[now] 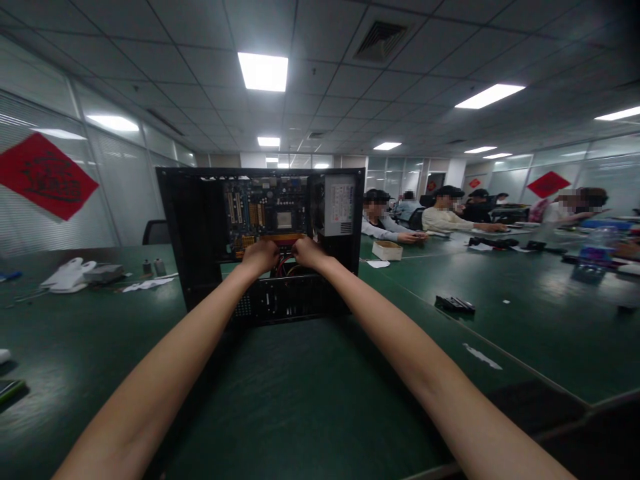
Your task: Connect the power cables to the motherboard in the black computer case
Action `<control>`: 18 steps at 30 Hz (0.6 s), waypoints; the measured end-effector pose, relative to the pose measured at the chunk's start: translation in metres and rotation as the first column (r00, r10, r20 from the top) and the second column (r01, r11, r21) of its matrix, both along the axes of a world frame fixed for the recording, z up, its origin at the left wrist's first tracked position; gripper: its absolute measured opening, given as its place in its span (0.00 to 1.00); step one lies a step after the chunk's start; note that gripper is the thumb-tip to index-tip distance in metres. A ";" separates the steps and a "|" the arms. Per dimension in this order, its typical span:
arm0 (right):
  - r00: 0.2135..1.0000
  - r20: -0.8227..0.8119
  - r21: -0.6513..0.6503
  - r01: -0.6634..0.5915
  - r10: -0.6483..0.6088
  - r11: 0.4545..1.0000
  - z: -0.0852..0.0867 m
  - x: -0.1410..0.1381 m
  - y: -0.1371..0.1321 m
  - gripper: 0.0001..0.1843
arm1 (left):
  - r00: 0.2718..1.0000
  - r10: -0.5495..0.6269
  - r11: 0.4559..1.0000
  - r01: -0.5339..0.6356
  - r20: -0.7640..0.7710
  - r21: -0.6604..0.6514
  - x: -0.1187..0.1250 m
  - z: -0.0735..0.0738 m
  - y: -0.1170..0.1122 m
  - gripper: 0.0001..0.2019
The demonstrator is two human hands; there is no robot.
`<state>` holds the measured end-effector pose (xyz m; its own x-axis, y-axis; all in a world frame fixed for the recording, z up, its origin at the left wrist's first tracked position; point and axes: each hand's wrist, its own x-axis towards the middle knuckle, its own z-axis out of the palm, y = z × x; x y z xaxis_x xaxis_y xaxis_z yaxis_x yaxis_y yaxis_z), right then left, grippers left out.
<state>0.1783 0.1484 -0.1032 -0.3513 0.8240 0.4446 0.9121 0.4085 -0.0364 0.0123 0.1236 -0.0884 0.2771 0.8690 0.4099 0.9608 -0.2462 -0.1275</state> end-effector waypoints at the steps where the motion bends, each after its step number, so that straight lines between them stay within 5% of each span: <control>1: 1.000 0.002 0.003 0.001 -0.001 1.000 0.000 0.000 0.001 0.15 | 1.000 0.001 1.000 -0.001 -0.004 0.001 0.000 0.000 0.000 0.17; 18: 0.994 0.104 0.046 -0.018 0.013 0.999 0.007 0.003 -0.018 0.15 | 0.994 -0.059 0.998 0.059 0.094 -0.003 -0.008 -0.004 0.001 0.16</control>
<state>0.1810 0.1307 -0.0957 -0.4097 0.7974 0.4430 0.9036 0.4213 0.0774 0.0044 0.1245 -0.0924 0.2885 0.8549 0.4312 0.9523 -0.3031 -0.0362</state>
